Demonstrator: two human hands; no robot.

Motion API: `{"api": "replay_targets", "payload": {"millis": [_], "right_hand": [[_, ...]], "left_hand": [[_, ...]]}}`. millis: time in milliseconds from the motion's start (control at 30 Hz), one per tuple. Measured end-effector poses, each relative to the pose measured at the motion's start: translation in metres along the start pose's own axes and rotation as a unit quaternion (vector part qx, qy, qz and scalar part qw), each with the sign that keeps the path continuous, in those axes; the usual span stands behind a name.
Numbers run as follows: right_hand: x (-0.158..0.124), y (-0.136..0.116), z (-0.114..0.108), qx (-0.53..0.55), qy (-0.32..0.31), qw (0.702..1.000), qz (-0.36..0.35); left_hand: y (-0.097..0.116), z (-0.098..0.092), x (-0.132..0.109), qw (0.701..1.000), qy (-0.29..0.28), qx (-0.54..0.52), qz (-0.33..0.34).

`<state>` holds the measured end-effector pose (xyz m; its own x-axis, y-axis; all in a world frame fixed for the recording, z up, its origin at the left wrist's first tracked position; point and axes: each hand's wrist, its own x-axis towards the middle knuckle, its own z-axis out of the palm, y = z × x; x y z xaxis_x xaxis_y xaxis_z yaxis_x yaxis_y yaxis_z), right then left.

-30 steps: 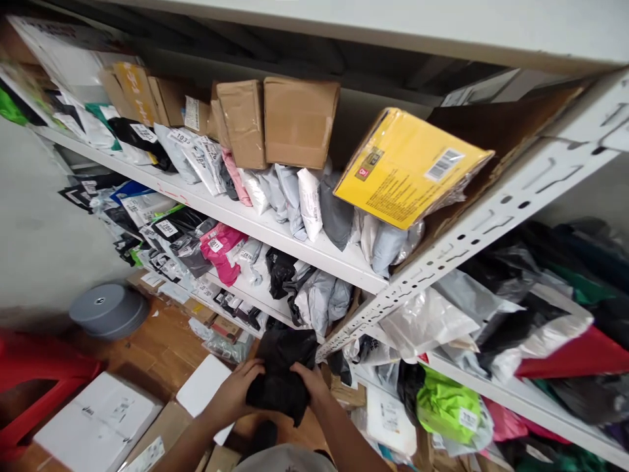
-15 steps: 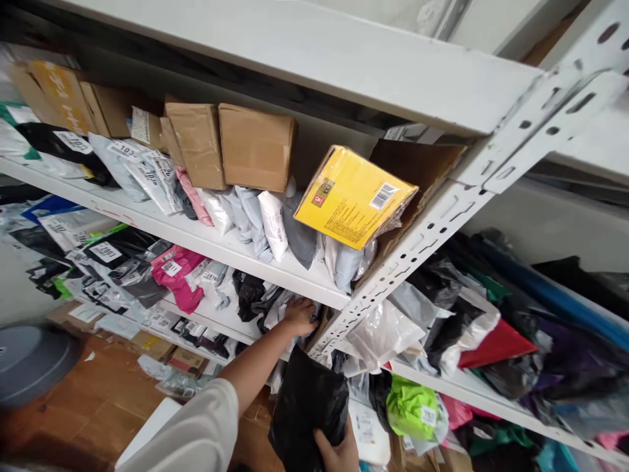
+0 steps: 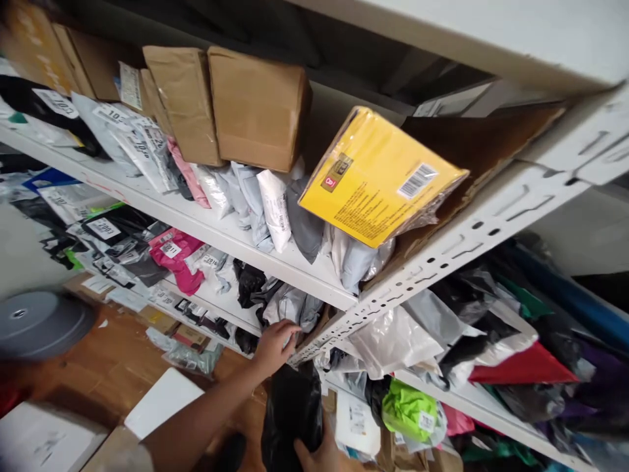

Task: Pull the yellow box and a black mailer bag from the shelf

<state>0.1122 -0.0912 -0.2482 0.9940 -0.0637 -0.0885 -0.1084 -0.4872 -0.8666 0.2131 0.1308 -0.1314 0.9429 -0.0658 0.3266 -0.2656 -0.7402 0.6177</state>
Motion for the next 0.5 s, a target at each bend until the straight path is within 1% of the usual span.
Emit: {"api": "replay_targets", "payload": {"millis": [67, 167, 200, 267, 333, 367, 433, 500], "right_hand": [[0.008, -0.008, 0.005, -0.014, -0.046, 0.998, -0.030], [0.021, -0.014, 0.014, -0.046, -0.106, 0.992, -0.049], [0.025, -0.013, 0.018, -0.055, -0.125, 0.989, -0.056], [0.031, -0.001, 0.027, -0.067, -0.172, 0.980, -0.070], [0.035, 0.020, 0.038, -0.073, -0.219, 0.971, -0.064], [0.038, 0.032, 0.044, -0.076, -0.233, 0.968, -0.054], [0.042, 0.059, 0.056, -0.084, -0.238, 0.967, -0.021], [0.045, 0.082, 0.068, -0.094, -0.217, 0.971, 0.017]], "left_hand": [[-0.013, -0.004, -0.046, 0.996, 0.052, 0.003, -0.068], [-0.040, -0.003, -0.116, 0.975, 0.111, 0.035, -0.188], [-0.049, -0.002, -0.137, 0.966, 0.119, 0.048, -0.223], [-0.061, 0.003, -0.174, 0.951, 0.114, 0.070, -0.278], [-0.067, 0.014, -0.201, 0.940, 0.096, 0.086, -0.317], [-0.069, 0.022, -0.210, 0.935, 0.088, 0.090, -0.331], [-0.073, 0.044, -0.220, 0.929, 0.075, 0.089, -0.350], [-0.084, 0.075, -0.222, 0.930, 0.054, 0.082, -0.355]]}}
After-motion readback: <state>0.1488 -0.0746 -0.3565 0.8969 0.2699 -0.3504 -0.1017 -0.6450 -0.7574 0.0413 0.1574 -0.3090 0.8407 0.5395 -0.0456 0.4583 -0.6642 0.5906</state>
